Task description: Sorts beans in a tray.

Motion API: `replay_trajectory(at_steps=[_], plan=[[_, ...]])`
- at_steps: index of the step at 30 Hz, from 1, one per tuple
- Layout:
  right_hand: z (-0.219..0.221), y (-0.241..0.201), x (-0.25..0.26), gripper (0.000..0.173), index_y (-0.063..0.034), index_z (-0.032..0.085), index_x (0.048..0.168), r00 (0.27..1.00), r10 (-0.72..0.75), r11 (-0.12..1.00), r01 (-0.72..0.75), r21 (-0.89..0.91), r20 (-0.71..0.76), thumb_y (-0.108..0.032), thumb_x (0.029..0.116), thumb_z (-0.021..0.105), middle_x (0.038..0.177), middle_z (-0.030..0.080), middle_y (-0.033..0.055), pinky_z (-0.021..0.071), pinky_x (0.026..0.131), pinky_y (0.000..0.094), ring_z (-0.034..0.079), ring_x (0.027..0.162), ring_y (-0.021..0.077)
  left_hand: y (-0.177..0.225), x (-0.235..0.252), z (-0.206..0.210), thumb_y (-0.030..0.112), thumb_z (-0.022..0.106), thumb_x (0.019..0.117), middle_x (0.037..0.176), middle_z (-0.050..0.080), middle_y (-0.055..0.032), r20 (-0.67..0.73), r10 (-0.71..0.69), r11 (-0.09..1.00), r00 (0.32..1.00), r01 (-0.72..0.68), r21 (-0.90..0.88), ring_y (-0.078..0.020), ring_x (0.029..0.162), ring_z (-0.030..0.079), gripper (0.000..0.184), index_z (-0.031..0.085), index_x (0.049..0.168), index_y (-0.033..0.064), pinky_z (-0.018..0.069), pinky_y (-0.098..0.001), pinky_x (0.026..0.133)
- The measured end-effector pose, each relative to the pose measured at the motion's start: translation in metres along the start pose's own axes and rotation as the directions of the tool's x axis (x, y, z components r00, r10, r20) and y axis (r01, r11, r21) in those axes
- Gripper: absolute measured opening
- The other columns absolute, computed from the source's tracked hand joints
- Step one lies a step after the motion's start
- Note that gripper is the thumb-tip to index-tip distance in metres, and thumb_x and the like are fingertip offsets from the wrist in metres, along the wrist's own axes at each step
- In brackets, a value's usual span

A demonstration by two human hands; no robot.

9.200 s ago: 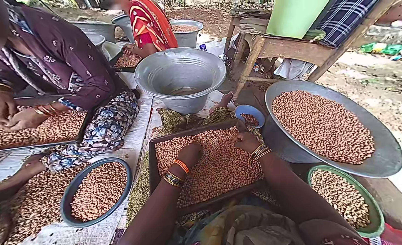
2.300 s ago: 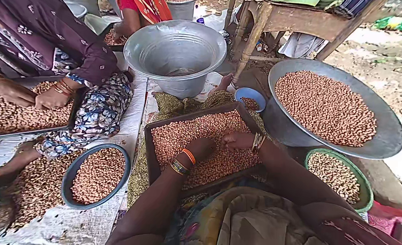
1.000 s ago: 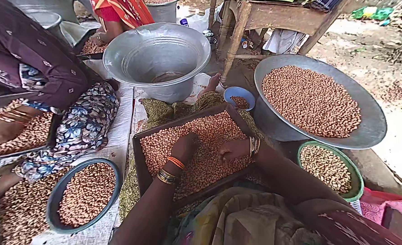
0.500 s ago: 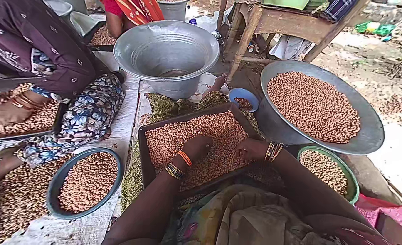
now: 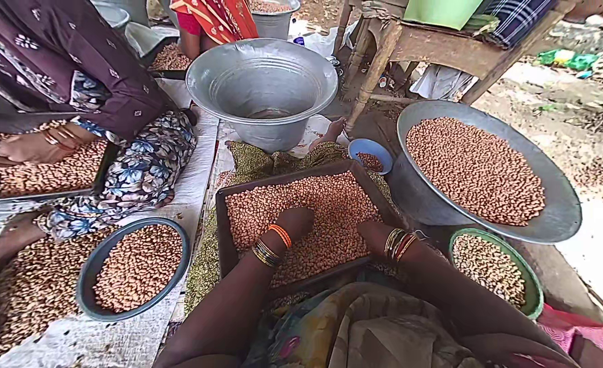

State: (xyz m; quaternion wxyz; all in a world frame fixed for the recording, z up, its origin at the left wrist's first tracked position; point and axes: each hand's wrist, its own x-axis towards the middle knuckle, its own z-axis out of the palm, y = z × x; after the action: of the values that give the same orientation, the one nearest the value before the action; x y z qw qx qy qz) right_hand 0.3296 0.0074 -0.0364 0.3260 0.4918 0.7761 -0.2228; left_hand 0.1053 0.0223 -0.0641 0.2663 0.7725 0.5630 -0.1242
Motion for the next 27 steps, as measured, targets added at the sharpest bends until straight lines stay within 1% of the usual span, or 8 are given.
replay_trajectory(at_steps=[4,7,11,15,18,20,23,27], plan=[[-0.002,0.003,0.001,0.034,-0.0016,0.055,0.140,0.931,-0.299,0.850,0.361,0.385,-0.211,-0.007,0.1089,0.043,0.109,0.067,0.0181,0.0529,0.079,0.0419,0.064,0.084,0.0243,-0.005,-0.001,0.000,0.018,0.052,0.1058,0.107,0.069,-0.0198,-0.185,0.026,0.926,0.982,-0.093,-0.365,-0.0323,0.100,0.067,0.028,0.067,0.118,-0.0029,0.0532,-0.0523,0.090],[-0.004,0.010,0.013,0.029,-0.0017,0.059,0.129,0.925,-0.154,0.593,0.369,0.716,-0.349,-0.015,0.1119,0.040,0.092,0.064,0.0037,0.0442,0.060,0.0240,0.050,0.063,0.0052,-0.002,0.000,0.016,0.007,0.042,0.1055,0.072,0.053,0.0025,-0.348,-0.001,0.276,0.938,-0.334,-0.901,-0.0034,0.055,0.046,0.011,0.051,0.104,0.0031,0.0410,-0.0184,0.053],[0.004,-0.010,0.023,0.035,-0.0076,0.059,0.117,0.960,-0.100,-0.168,0.243,0.955,-0.262,-0.030,0.1141,0.033,0.086,0.066,0.0018,0.0460,0.052,0.0210,0.057,0.061,0.0077,0.011,-0.006,0.022,0.012,0.038,0.0992,0.090,0.061,0.0052,-0.535,0.312,0.005,0.785,-0.564,-0.826,-0.0042,0.078,0.059,0.016,0.054,0.101,0.0109,0.0513,-0.0239,0.074],[0.011,-0.011,0.034,0.062,-0.0146,0.060,0.115,0.866,-0.389,-0.417,0.140,0.898,-0.315,-0.048,0.1114,0.008,0.093,0.070,0.0038,0.0570,0.064,0.0249,0.068,0.075,0.0120,0.015,-0.006,0.023,0.023,0.044,0.1073,0.107,0.066,0.0049,-0.547,0.562,0.000,0.620,-0.661,-0.750,-0.0052,0.093,0.063,0.022,0.062,0.111,0.0112,0.0551,-0.0267,0.080],[-0.002,0.005,0.022,0.040,-0.0078,0.062,0.111,0.931,-0.204,-0.203,0.263,0.943,-0.303,-0.028,0.1147,0.028,0.086,0.068,-0.0002,0.0466,0.053,0.0165,0.059,0.062,0.0036,0.005,0.000,0.022,0.011,0.047,0.1048,0.107,0.065,-0.0023,-0.639,0.405,0.226,0.654,-0.749,-0.623,-0.0051,0.097,0.062,0.022,0.063,0.112,-0.0016,0.0524,-0.0261,0.089],[-0.007,0.028,0.018,0.017,-0.0067,0.065,0.101,0.911,-0.123,0.249,0.413,0.876,-0.394,-0.012,0.1075,0.049,0.080,0.063,-0.0061,0.0429,0.055,0.0150,0.052,0.060,-0.0015,0.000,-0.001,0.017,0.008,0.056,0.1007,0.107,0.066,-0.0137,-0.561,0.391,0.555,0.730,-0.673,-0.490,-0.0131,0.096,0.063,0.020,0.067,0.108,-0.0073,0.0527,-0.0290,0.090],[-0.014,0.050,0.014,0.021,0.0051,0.070,0.112,0.928,-0.070,0.835,0.256,0.488,-0.366,-0.011,0.0985,0.066,0.100,0.068,0.0174,0.0507,0.088,0.0446,0.063,0.091,0.0250,0.007,-0.004,0.010,0.011,0.062,0.0990,0.107,0.069,-0.0229,-0.201,0.466,0.831,0.862,-0.504,-0.236,-0.0348,0.104,0.067,0.020,0.071,0.104,-0.0065,0.0524,-0.0533,0.095],[-0.003,0.048,0.018,0.023,0.0002,0.073,0.114,0.972,-0.025,0.989,0.058,0.135,-0.234,-0.013,0.1003,0.061,0.118,0.069,0.0249,0.0475,0.100,0.0634,0.064,0.116,0.0428,0.014,0.000,0.012,0.012,0.064,0.0981,0.111,0.069,-0.0237,0.046,0.388,0.918,0.920,-0.382,-0.107,-0.0414,0.108,0.067,0.019,0.071,0.106,-0.0043,0.0508,-0.0639,0.094]])
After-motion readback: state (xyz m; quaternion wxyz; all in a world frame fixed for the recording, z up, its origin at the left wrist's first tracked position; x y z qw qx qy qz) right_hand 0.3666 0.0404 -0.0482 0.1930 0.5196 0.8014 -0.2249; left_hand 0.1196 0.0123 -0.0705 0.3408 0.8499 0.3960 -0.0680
